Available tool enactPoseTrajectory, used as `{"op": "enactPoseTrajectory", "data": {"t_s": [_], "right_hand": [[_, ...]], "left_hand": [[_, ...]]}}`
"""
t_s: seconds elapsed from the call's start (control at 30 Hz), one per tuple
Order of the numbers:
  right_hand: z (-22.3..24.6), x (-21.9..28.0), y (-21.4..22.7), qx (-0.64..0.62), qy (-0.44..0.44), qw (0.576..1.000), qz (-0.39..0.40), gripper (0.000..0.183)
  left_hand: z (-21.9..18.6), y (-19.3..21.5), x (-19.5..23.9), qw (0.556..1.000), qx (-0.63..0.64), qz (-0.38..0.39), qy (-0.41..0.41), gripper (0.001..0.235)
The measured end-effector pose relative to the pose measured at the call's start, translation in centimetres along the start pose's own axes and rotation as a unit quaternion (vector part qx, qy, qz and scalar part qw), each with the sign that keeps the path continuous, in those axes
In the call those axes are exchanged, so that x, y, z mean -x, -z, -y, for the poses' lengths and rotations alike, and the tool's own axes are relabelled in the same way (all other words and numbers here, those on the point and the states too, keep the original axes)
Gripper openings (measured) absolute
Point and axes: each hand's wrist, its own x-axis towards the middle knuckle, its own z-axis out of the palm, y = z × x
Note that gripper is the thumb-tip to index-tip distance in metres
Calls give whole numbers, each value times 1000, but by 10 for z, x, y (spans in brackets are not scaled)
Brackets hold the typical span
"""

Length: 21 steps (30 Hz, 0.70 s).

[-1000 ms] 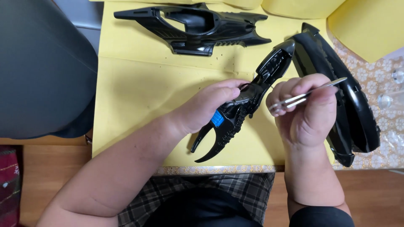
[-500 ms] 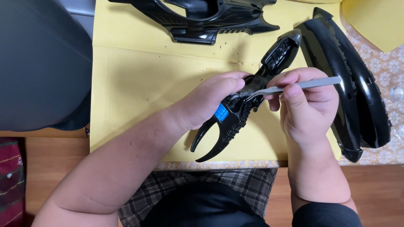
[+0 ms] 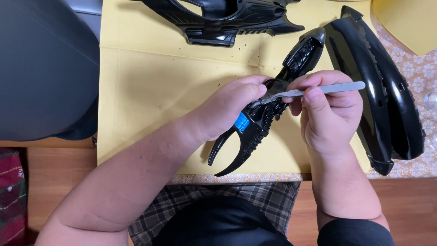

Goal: Using tweezers to remove blue masking tape from a black plastic model part

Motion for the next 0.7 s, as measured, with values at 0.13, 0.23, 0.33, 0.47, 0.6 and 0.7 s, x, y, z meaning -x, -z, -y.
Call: {"op": "enactPoseTrajectory", "data": {"t_s": [0.13, 0.23, 0.33, 0.47, 0.6, 0.7], "right_hand": [[0, 0, -2, 13, 1, 1000, 1, 19], [0, 0, -2, 16, 7, 1000, 2, 17], [1, 0, -2, 22, 11, 1000, 4, 17], [0, -1, -1, 34, 15, 999, 7, 17], [2, 0, -2, 35, 17, 999, 16, 15], [3, 0, -2, 34, 13, 999, 14, 16]], "left_hand": [[3, 1, -2, 1000, -13, -1, -13, 36], [3, 1, -1, 1000, -14, -4, -12, 35], [3, 1, -2, 1000, -17, -1, -15, 36], [1, 1, -1, 1000, -28, -8, -10, 34], [-1, 1, 0, 999, -27, 10, -16, 36], [-3, 0, 0, 999, -35, -1, 14, 37]]}}
